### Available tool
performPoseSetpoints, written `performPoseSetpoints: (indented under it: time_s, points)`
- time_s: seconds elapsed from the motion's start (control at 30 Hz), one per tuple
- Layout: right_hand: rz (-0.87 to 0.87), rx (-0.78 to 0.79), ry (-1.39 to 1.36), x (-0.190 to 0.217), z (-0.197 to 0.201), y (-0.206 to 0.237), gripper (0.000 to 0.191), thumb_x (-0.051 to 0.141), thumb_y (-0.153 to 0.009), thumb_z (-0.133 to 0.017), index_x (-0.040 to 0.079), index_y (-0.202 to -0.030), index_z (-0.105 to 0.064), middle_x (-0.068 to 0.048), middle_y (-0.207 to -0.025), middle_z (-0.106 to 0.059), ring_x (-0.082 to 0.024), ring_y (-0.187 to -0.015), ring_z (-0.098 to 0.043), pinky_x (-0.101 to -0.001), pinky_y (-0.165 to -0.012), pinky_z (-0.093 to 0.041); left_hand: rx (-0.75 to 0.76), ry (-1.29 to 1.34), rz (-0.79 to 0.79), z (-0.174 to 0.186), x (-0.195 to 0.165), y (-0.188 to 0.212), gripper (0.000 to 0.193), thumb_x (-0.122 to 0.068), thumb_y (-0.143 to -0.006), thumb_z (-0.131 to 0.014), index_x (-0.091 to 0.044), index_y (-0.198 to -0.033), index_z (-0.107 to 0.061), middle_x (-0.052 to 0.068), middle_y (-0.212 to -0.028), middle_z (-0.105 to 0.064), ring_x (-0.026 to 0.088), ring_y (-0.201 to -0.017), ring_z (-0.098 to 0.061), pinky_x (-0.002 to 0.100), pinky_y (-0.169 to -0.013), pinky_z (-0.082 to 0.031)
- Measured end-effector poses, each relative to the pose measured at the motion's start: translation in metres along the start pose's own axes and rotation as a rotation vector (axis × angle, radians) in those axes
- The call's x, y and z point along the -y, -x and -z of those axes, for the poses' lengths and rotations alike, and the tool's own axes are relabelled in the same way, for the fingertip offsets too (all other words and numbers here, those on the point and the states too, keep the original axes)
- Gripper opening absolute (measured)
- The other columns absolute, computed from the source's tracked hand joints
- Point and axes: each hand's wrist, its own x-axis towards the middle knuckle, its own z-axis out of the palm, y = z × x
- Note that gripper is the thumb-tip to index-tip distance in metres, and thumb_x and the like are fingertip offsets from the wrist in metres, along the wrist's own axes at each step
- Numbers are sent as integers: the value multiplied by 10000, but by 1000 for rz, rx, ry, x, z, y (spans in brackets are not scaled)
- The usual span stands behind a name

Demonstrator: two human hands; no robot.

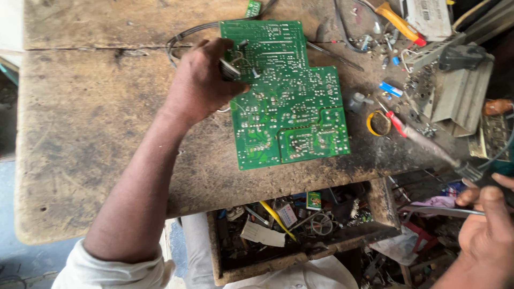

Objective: The person applies flux to a green circuit board with a small brush, then uses a soldering iron and solder wire to tin several through-holes. The person repeatedly dips the brush into a small container of flux and applies it to different areas before soldering. The board is held in place on a cluttered workbench.

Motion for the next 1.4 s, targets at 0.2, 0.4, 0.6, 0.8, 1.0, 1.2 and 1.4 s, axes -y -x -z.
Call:
performPoseSetpoints:
  time_s: [0.2, 0.4, 0.6, 0.8, 1.0, 1.2, 1.4]
  points:
    - [30, -111, 185, 14, -24, 0, 231, 43, -1220, -618, -57, -1399, -514, -216, -1163, -689, -184, -862, -618, -297, -806, -508, -29, -47, -29, 4, -5, 2, 847, -156, -665, -991, 43, -1381, -585, 221, -1203, -664, 322, -1038, -718, 396, -919, -603]
    - [27, -92, 187, 25, -39, 9, 235, 27, -1188, -642, -57, -1376, -529, -191, -1094, -654, -162, -773, -583, -247, -704, -469, -6, -60, -8, 4, -5, 2, 998, -189, -653, -1005, 56, -1478, -499, 235, -1245, -623, 345, -1082, -694, 411, -934, -588]
    - [188, -2, 327, 45, -69, 16, 186, -47, -1139, -724, -53, -1262, -585, -187, -1162, -644, -204, -898, -703, -225, -733, -563, -91, -65, -66, -2, 2, 1, 1011, -206, -691, -1011, 100, -1478, -456, 244, -1213, -643, 362, -1096, -693, 417, -951, -588]
    - [621, 450, 581, 81, -128, -14, 285, -2, -1047, -804, -14, -1220, -577, -210, -1166, -715, -280, -1037, -742, -302, -893, -667, -138, 6, -63, 1, 2, 1, 845, -118, -746, -949, 44, -1454, -518, 237, -1125, -687, 375, -1028, -706, 443, -902, -594]
    - [666, 397, 714, 98, -175, -8, 262, 3, -1028, -884, -41, -1144, -654, -220, -1101, -734, -279, -1067, -769, -330, -925, -649, -147, 1, -12, -2, -1, 0, 815, -145, -736, -943, 17, -1418, -527, 231, -1149, -685, 381, -1033, -717, 439, -892, -608]
    - [624, 401, 758, 97, -183, -4, 237, 19, -1013, -898, -30, -1115, -690, -203, -1101, -742, -268, -1064, -769, -320, -905, -633, -154, -55, 3, -5, 0, 1, 815, -158, -720, -961, 4, -1393, -531, 246, -1160, -674, 415, -1060, -697, 469, -898, -597]
    - [624, 423, 788, 93, -179, -6, 223, 30, -1009, -894, -19, -1112, -703, -200, -1113, -749, -272, -1085, -772, -309, -894, -642, -167, -93, 14, -7, 0, 1, 828, -174, -713, -965, 3, -1388, -519, 242, -1174, -669, 420, -1077, -697, 475, -908, -596]
